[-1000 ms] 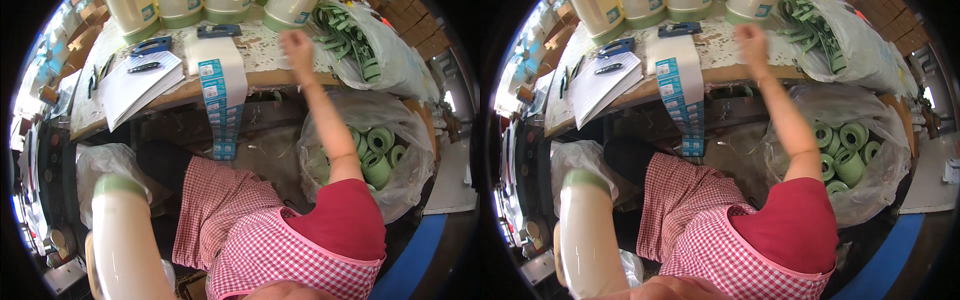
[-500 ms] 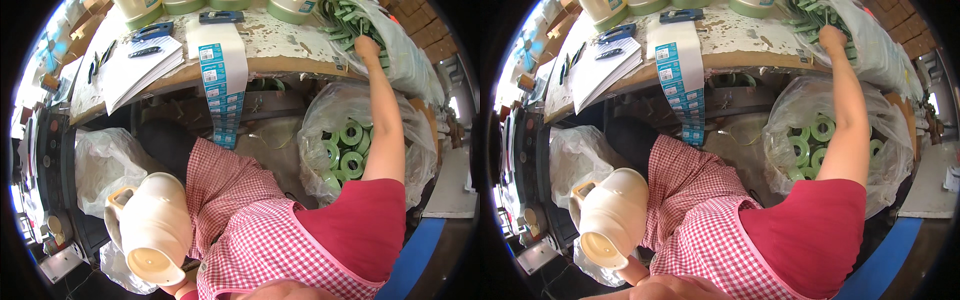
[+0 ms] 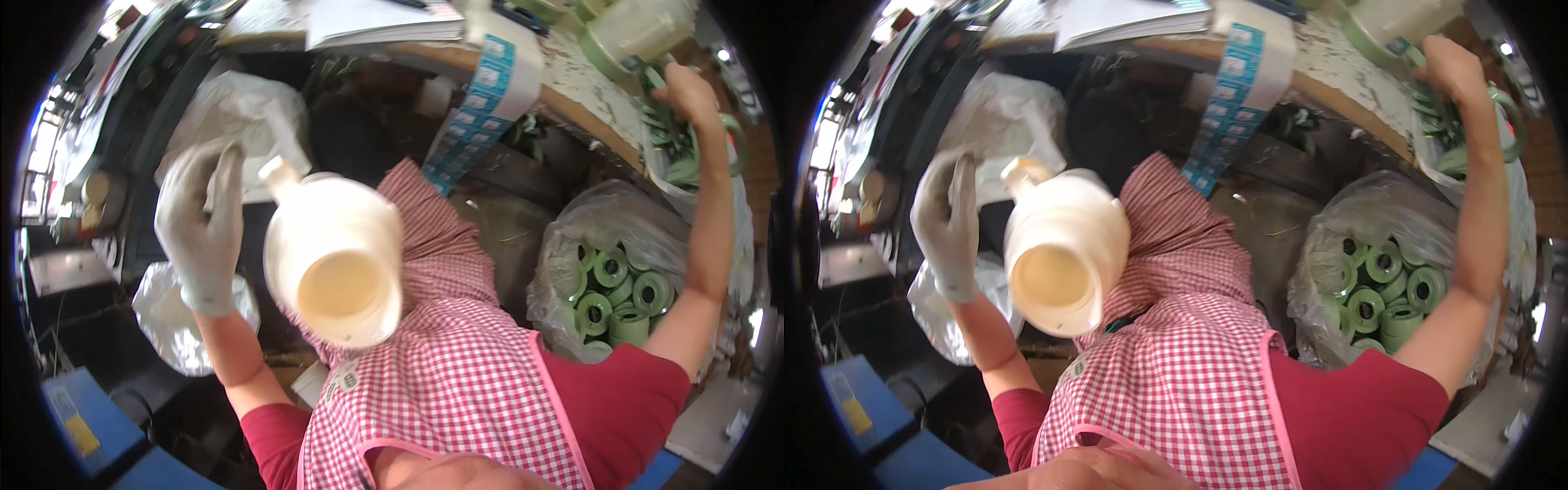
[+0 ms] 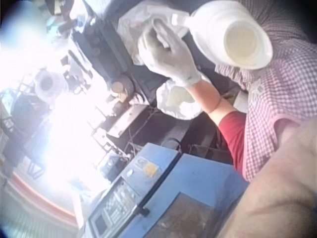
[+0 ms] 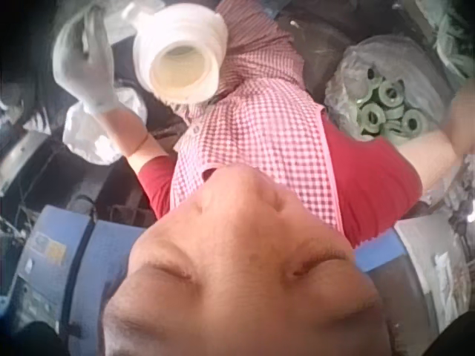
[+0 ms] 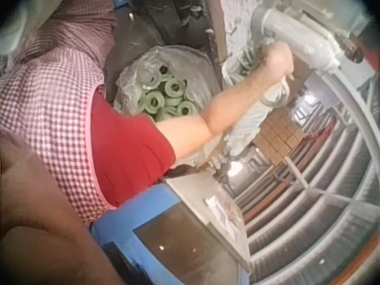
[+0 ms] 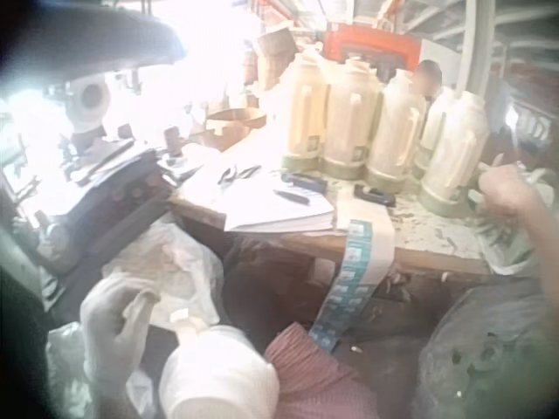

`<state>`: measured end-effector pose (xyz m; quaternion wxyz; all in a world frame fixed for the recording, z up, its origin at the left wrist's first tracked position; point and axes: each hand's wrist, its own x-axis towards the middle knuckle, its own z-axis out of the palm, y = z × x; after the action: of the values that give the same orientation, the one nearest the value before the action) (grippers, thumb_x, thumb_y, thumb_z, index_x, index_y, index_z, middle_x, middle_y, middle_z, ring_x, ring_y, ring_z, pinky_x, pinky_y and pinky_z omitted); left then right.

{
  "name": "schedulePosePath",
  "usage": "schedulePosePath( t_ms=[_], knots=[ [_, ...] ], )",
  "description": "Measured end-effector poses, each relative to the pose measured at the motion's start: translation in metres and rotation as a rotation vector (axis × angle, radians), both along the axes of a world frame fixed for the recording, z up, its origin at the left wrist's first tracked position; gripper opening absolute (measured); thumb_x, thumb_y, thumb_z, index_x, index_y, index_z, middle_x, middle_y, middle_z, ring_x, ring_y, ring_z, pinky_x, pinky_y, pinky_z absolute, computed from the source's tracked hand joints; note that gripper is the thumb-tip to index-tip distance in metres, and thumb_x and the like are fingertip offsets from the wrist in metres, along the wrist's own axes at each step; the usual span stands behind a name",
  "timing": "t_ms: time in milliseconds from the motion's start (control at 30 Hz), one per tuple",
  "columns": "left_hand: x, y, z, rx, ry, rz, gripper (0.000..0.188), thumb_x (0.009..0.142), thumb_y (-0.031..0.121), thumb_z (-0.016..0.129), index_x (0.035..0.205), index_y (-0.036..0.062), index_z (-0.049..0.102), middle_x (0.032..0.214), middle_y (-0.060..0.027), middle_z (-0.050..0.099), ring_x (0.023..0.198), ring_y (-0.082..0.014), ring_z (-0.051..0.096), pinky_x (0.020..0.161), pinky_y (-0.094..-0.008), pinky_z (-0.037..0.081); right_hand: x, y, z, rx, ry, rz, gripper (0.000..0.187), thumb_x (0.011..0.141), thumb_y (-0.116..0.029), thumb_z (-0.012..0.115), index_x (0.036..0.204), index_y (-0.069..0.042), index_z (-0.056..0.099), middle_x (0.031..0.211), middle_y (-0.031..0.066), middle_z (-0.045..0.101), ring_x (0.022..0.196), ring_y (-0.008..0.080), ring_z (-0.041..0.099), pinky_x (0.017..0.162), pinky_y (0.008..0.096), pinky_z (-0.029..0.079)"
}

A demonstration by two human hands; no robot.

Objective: The person repeatedly assembles white plastic containers by inserting a small white cap, applying a blue label, and securing a green lid with a handle. The person handles the containers one at a time and places the finished units on the table.

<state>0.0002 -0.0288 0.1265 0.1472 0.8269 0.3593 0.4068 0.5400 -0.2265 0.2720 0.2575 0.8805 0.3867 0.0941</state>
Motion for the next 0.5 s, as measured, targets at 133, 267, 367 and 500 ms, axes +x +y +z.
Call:
schedulePosePath(
  t_ms=[133,267,367,500],
  knots=[
    [0.01,-0.006,0.04,0.176,-0.064,-0.238,0.041,0.086,0.011,0.081,0.126,0.003,0.073,0.125,-0.0153,0.074,0.118,-0.0307,0.07,0.103,-0.0397,0.052,-0.118,0.06,0.028,-0.03,0.483,0.238,0.033,0.095,-0.024,0.079,0.083,0.004,0.066,0.062,0.0091,0.052,0.048,0.0151,0.053,0.049,0.0335,0.04],
    [0.023,-0.011,0.056,0.242,-0.057,-0.566,0.085,0.086,0.042,0.084,0.149,-0.0053,0.053,0.144,-0.0217,0.063,0.133,-0.0288,0.062,0.11,-0.0425,0.049,-0.272,0.108,0.032,-0.145,0.944,1.35,0.032,0.09,-0.031,0.084,0.09,0.0,0.074,0.065,0.0079,0.062,0.053,0.0179,0.056,0.052,0.0334,0.042],
    [0.015,-0.013,0.052,-0.252,-0.016,-0.774,0.048,0.1,0.034,0.069,0.132,-0.0019,0.063,0.093,-0.0101,0.074,0.083,-0.0267,0.073,0.08,-0.033,0.057,-0.301,0.146,0.088,-0.555,0.977,1.158,0.031,0.092,-0.029,0.08,0.11,-0.004,0.074,0.098,0.0111,0.071,0.089,0.0261,0.064,0.08,0.0359,0.052],
    [-0.037,-0.055,0.02,-0.726,-0.499,-0.365,0.036,0.112,0.03,0.047,0.109,-0.0014,0.064,0.073,-0.0013,0.058,0.065,-0.0103,0.053,0.065,-0.0256,0.047,-0.282,0.187,0.004,0.36,0.922,1.992,0.034,0.097,-0.025,0.075,0.123,-0.004,0.068,0.121,0.0118,0.069,0.111,0.0273,0.065,0.098,0.0369,0.051]
  ],
)
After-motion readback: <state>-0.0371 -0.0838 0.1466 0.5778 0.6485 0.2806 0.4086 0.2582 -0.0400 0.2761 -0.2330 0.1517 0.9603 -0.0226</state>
